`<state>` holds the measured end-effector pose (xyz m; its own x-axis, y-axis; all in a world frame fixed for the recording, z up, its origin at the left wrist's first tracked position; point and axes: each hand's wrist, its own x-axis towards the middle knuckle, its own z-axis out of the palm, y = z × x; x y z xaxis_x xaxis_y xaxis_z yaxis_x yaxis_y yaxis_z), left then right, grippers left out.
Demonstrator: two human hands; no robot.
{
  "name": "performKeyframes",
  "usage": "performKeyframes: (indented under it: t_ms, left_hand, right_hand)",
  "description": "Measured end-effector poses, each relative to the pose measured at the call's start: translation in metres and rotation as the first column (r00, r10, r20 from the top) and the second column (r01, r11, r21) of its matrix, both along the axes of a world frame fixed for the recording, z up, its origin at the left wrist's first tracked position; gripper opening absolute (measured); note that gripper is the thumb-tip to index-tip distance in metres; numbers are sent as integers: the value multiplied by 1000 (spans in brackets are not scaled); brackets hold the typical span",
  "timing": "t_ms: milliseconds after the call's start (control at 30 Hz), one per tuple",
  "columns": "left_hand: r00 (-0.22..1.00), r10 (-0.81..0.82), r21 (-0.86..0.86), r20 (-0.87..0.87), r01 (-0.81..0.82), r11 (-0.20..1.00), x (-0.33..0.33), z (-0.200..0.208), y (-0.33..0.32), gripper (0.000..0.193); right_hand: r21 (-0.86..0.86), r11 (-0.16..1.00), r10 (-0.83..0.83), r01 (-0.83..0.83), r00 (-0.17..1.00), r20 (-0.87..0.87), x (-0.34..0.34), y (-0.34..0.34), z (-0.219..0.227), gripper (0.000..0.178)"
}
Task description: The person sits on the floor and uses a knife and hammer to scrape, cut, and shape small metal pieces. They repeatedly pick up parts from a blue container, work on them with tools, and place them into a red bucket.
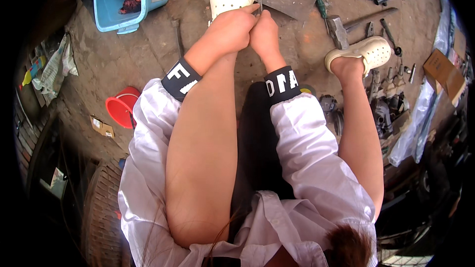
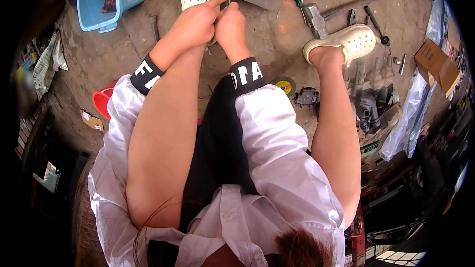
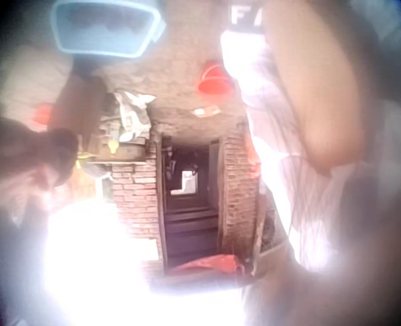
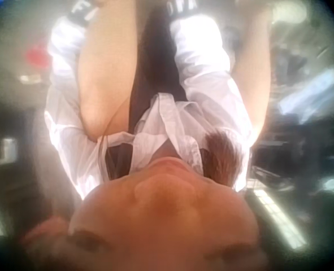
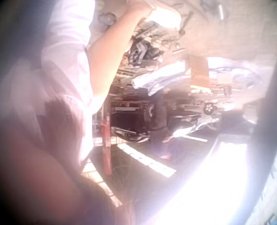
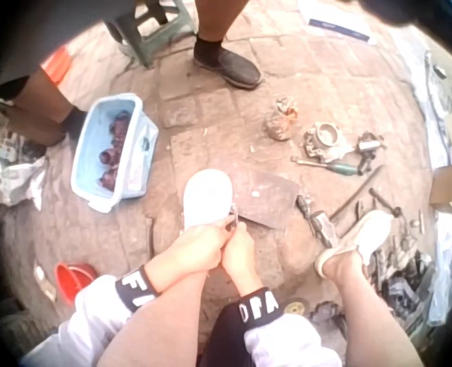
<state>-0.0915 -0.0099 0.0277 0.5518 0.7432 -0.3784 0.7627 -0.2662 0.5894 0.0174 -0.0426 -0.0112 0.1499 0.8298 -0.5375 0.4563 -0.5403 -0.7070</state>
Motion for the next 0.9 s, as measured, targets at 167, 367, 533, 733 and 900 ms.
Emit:
performKeyframes:
  t_ms: [167, 367, 533, 733, 900]
  left_hand:
    - [1000, 9, 31, 19, -10, 999, -2, -3, -3, 17]
    - [997, 39, 51, 74, -43, 998, -4, -6, -4, 13]
    - [1000, -1, -7, -6, 0, 1000, 1, 1, 2, 20]
    - [999, 13, 43, 34, -15, 999, 0, -8, -1, 16]
    - [1000, 3, 9, 5, -3, 1000, 0, -7, 1, 14]
  right_hand:
    - [53, 998, -31, 32, 999, -13, -2, -2, 0, 19]
    - [58, 997, -45, 48, 998, -40, -4, -4, -3, 21]
    - [-17, 1000, 3, -4, 999, -43, 5, 2, -4, 25]
    - [-1, 999, 51, -51, 999, -16, 9, 5, -8, 24]
    - [-42, 993, 109, -106, 991, 81, 10, 9, -4, 24]
